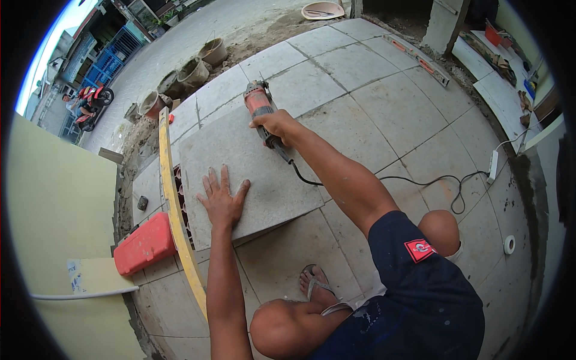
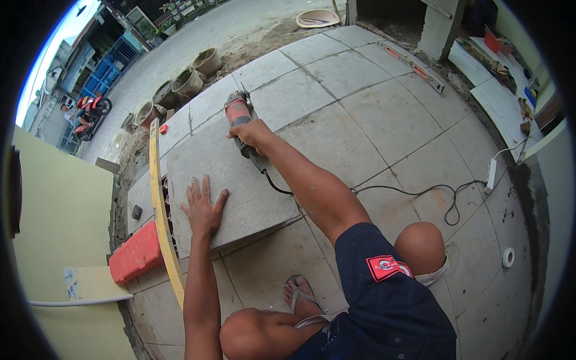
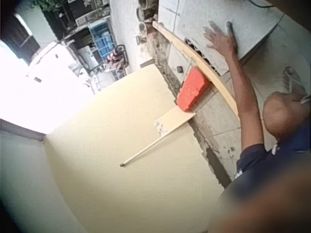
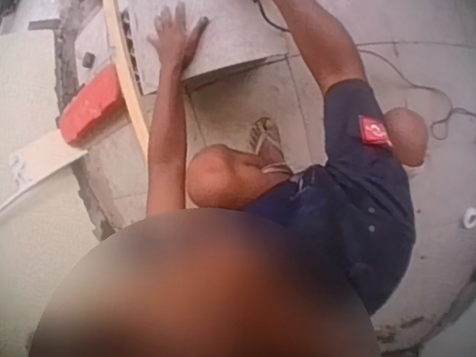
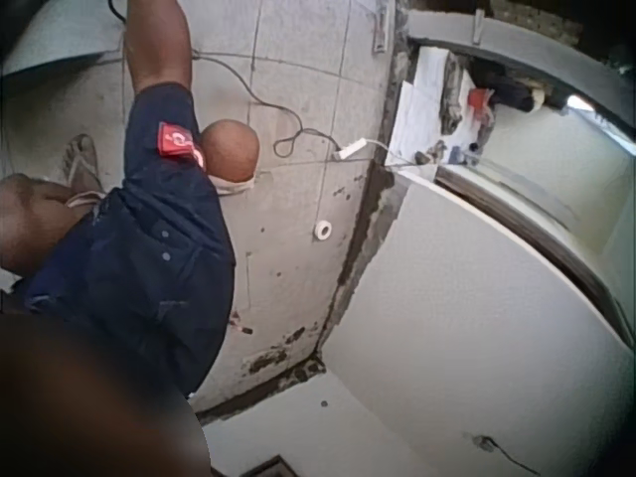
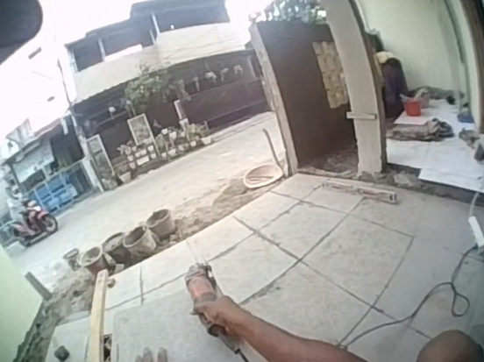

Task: Laying and securing floor tiles using mortar and a trowel.

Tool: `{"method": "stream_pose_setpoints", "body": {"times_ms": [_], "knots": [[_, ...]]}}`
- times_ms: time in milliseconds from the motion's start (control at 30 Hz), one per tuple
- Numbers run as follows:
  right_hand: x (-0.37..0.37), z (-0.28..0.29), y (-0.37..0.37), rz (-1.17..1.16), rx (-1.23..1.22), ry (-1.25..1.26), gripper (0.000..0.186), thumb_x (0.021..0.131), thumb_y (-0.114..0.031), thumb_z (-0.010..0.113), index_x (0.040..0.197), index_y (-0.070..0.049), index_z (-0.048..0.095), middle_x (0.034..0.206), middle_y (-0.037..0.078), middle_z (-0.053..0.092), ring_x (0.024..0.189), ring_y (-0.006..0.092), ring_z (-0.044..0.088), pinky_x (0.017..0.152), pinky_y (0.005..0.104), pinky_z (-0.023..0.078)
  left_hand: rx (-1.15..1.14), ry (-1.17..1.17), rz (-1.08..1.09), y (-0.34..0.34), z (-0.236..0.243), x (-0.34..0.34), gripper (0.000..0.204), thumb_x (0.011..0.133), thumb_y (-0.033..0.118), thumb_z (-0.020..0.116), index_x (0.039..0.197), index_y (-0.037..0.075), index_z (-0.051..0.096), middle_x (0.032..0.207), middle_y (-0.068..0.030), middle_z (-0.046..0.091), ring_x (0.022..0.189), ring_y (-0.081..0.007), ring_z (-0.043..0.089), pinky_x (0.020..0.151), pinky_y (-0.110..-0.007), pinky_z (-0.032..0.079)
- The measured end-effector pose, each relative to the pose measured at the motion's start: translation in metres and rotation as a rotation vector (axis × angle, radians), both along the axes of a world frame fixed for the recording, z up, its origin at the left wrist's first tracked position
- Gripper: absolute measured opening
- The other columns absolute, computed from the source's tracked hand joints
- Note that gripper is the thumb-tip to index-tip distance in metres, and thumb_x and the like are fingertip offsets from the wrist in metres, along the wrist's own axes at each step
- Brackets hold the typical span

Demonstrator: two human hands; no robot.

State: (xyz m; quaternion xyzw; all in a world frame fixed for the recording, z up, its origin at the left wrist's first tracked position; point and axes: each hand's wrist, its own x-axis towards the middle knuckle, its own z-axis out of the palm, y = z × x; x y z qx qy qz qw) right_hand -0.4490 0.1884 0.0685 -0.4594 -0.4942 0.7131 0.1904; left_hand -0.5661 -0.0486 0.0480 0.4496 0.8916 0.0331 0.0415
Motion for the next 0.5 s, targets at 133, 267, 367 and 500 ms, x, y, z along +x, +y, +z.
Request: {"method": "stream_pose_setpoints", "body": {"times_ms": [133,267,367,500], "knots": [[-0.002,0.001,0.006,-0.008,-0.002,-0.049,0.057,0.071,-0.027,0.086,0.109,0.008,0.063,0.094,0.013,0.065,0.071,0.0225,0.061,0.06,0.0395,0.049,0.029,0.031,-0.014,0.004,-0.001,-0.001,0.091,0.09,0.077,0.048,0.162,0.026,0.027,0.169,-0.014,0.017,0.157,-0.0358,0.01,0.12,-0.068,0.002],[-0.004,-0.001,0.005,0.024,0.017,-0.003,0.052,0.073,-0.025,0.086,0.105,0.007,0.061,0.088,0.014,0.065,0.062,0.0227,0.062,0.052,0.0383,0.052,0.023,0.018,-0.012,0.001,-0.002,-0.001,0.091,0.09,0.077,0.048,0.161,0.026,0.028,0.169,-0.0142,0.018,0.157,-0.0359,0.01,0.12,-0.068,0.003],[-0.005,-0.007,0.007,0.023,0.016,-0.036,0.058,0.071,-0.027,0.086,0.11,0.009,0.062,0.097,0.015,0.065,0.073,0.0239,0.064,0.061,0.0393,0.052,0.034,0.026,-0.022,0.001,-0.005,0.0,0.09,0.09,0.078,0.048,0.161,0.026,0.03,0.169,-0.0143,0.018,0.157,-0.036,0.011,0.12,-0.068,0.003],[-0.003,-0.006,0.008,0.016,-0.018,-0.052,0.058,0.071,-0.025,0.087,0.109,0.01,0.061,0.095,0.016,0.065,0.071,0.0248,0.065,0.058,0.0399,0.053,0.035,0.03,-0.025,-0.001,-0.008,-0.001,0.09,0.089,0.078,0.048,0.161,0.026,0.031,0.169,-0.0145,0.019,0.156,-0.0363,0.011,0.12,-0.068,0.003]]}}
